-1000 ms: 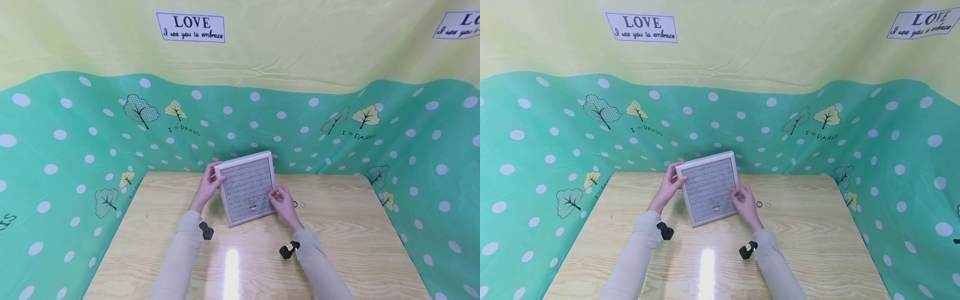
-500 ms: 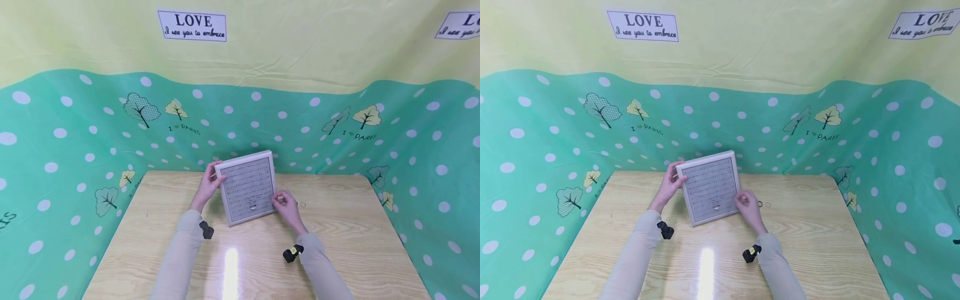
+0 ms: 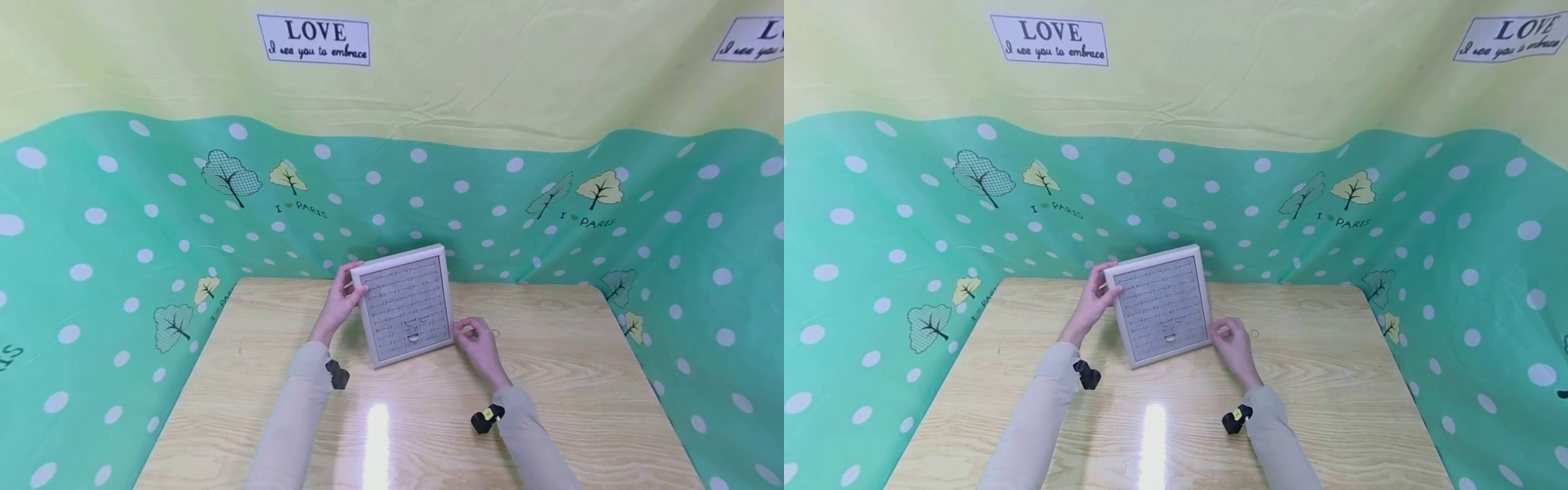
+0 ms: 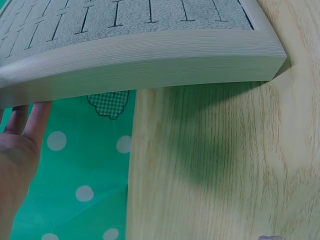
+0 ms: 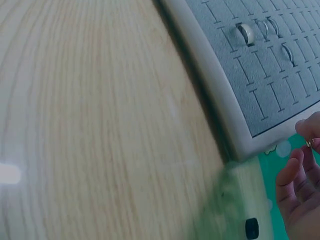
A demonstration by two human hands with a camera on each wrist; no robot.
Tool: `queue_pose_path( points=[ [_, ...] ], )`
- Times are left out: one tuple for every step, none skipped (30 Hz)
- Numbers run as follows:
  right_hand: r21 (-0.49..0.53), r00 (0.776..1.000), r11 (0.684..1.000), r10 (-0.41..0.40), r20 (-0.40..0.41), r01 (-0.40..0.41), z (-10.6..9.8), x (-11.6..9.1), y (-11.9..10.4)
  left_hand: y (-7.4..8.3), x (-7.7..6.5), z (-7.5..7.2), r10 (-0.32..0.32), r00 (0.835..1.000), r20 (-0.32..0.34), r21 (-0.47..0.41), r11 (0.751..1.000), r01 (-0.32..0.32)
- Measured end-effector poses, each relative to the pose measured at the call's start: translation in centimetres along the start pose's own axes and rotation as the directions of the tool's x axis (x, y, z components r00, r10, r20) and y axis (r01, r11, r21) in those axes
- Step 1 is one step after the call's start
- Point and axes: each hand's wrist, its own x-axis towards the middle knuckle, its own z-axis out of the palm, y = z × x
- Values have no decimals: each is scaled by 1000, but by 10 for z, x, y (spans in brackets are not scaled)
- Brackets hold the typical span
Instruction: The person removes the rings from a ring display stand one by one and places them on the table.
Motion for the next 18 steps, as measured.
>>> queue_pose_path(
  points=[
    [-1, 1000, 1000, 3, 1, -3, -2, 0, 2, 0, 0, 0, -1, 1000, 1, -1, 1000, 1],
    [-5, 1000, 1000, -1, 3, 1, -3, -1, 3, 1, 0, 0, -1, 1000, 2, -2, 1000, 1],
    [-6, 1000, 1000, -6, 2, 6, -5, -1, 5, 1, 0, 0, 0, 1000, 2, -4, 1000, 0],
    [-5, 1000, 1000, -8, 1, 8, -7, -2, 6, 1, 0, 1, 0, 1000, 2, -5, 1000, 0],
    [-1, 1000, 1000, -13, -3, 13, -8, -2, 7, 1, 0, 1, 1, 1000, 1, -5, 1000, -1],
    [1, 1000, 1000, -17, -4, 17, -10, -2, 8, 1, 0, 1, 0, 1000, 0, -2, 1000, 0],
    [-1, 1000, 1000, -21, -6, 21, -12, -3, 10, 1, 0, 1, 2, 1000, 0, -1, 1000, -2],
    [-2, 1000, 1000, -20, -8, 20, -14, -3, 11, 1, -1, 1, 4, 1000, -1, 2, 1000, -4],
    [-3, 1000, 1000, -11, -10, 11, -16, -4, 13, 1, -1, 1, 5, 1000, -1, 4, 1000, -5],
    [-5, 1000, 1000, -6, -14, 6, -17, -4, 14, 1, -1, 1, 6, 1000, -1, 6, 1000, -6],
    [-11, 1000, 1000, 1, -15, -1, -19, -4, 16, 1, -1, 1, 9, 1000, 0, 10, 1000, -9],
    [-16, 1000, 1000, 8, -16, -8, -21, -5, 18, 1, -1, 1, 9, 1000, 1, 11, 1000, -9],
    [-25, 1000, 1000, 9, -20, -10, -23, -5, 19, 1, 0, 1, 9, 1000, 1, 10, 1000, -9],
    [-26, 1000, 1000, 12, -24, -13, -25, -6, 21, 1, 0, 1, 10, 1000, 2, 9, 1000, -10],
    [-26, 1000, 1000, 12, -27, -12, -27, -6, 22, 0, 0, 1, 11, 1000, 1, 8, 1000, -11],
    [-26, 999, 1000, 8, -33, -9, -29, -6, 24, 0, 0, 1, 11, 1000, 0, 10, 1000, -11],
    [-24, 999, 1000, 8, -36, -9, -31, -7, 26, -1, 0, 1, 11, 1000, -1, 14, 1000, -11],
    [-19, 999, 1000, 5, -39, -6, -33, -7, 27, -1, 0, 0, 9, 1000, -3, 16, 1000, -9]
  ],
)
